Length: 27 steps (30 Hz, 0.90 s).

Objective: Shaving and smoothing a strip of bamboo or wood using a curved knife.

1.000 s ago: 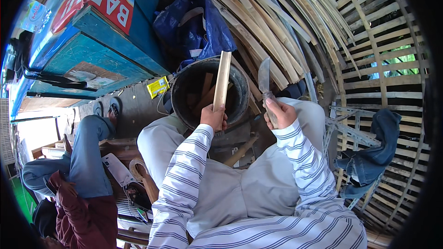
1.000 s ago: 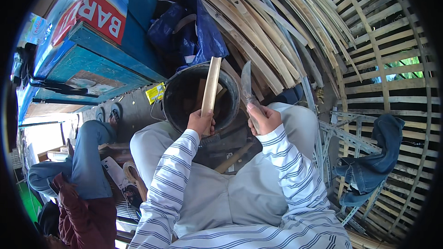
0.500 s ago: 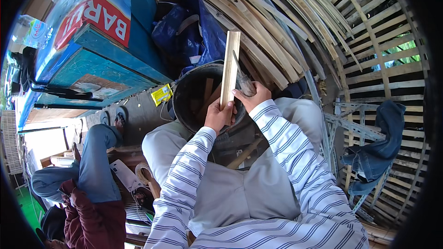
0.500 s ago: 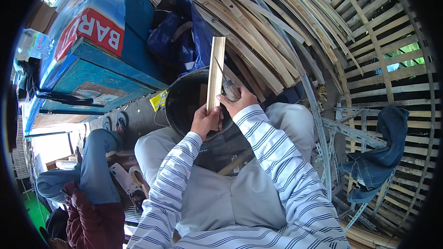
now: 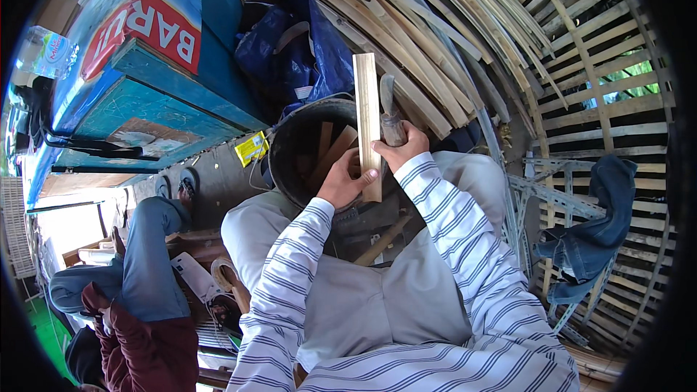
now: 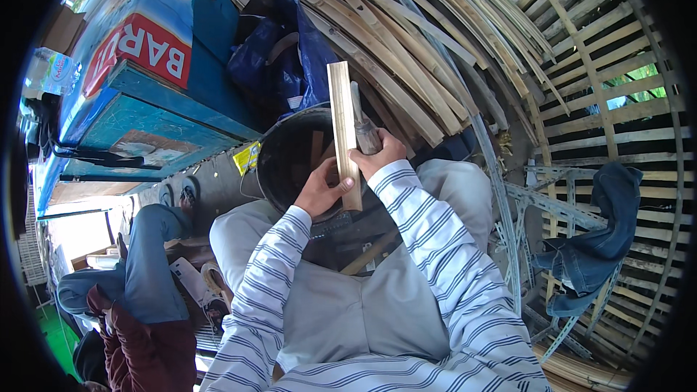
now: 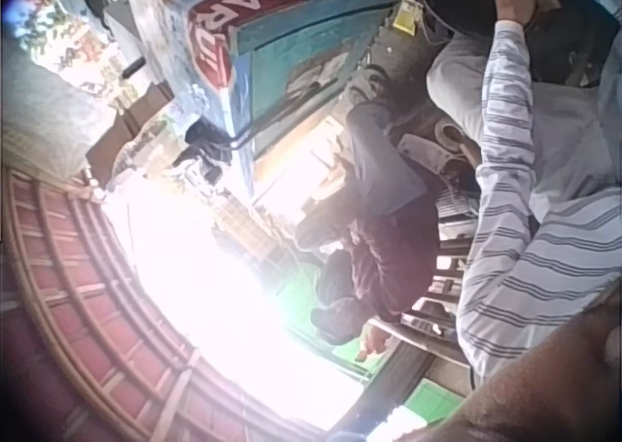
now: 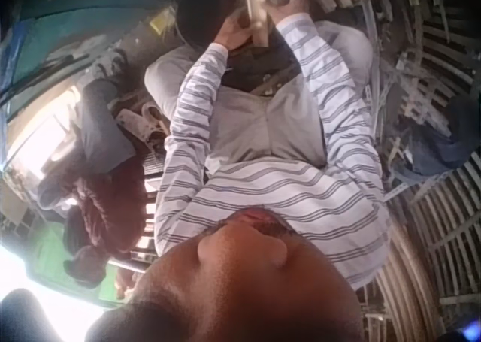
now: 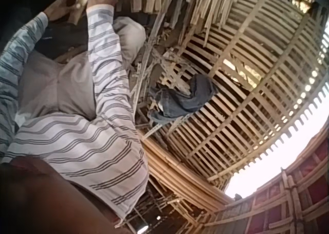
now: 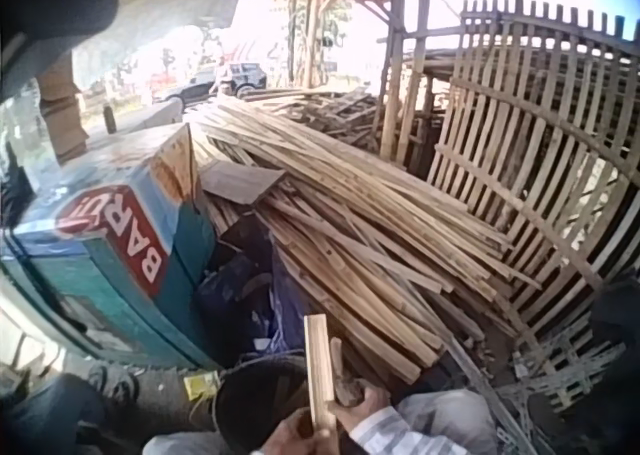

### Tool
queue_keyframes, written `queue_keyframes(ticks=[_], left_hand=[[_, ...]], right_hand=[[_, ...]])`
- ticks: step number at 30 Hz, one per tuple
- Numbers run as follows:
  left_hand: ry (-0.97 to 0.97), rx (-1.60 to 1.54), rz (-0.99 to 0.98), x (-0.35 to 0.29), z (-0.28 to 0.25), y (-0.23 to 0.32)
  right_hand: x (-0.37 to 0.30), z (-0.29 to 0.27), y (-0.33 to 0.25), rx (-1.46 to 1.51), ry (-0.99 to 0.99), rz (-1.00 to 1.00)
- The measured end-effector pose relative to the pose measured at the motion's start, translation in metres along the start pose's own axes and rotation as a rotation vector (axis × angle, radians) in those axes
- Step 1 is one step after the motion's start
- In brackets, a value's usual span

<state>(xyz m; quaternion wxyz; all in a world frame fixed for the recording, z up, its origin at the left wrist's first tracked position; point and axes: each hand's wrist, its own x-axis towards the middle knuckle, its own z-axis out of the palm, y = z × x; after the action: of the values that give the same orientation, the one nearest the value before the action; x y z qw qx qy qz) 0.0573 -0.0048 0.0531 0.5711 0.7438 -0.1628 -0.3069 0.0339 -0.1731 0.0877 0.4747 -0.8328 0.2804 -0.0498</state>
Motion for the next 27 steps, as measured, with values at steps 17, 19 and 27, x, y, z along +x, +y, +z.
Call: queue_keyframes(ticks=[17, 19, 27], left_hand=[[0.282, -0.736, -0.095, 0.013, -0.058, -0.002], [0.338, -0.736, -0.084, 0.014, -0.06, -0.002], [0.575, -0.502, -0.106, 0.016, -0.063, -0.003]], right_hand=[[-0.017, 0.016, 0.01, -0.105, -0.289, 0.019], [-0.017, 0.014, 0.002, -0.128, -0.371, 0.024], [-0.026, 0.02, 0.009, -0.337, -0.38, -0.085]])
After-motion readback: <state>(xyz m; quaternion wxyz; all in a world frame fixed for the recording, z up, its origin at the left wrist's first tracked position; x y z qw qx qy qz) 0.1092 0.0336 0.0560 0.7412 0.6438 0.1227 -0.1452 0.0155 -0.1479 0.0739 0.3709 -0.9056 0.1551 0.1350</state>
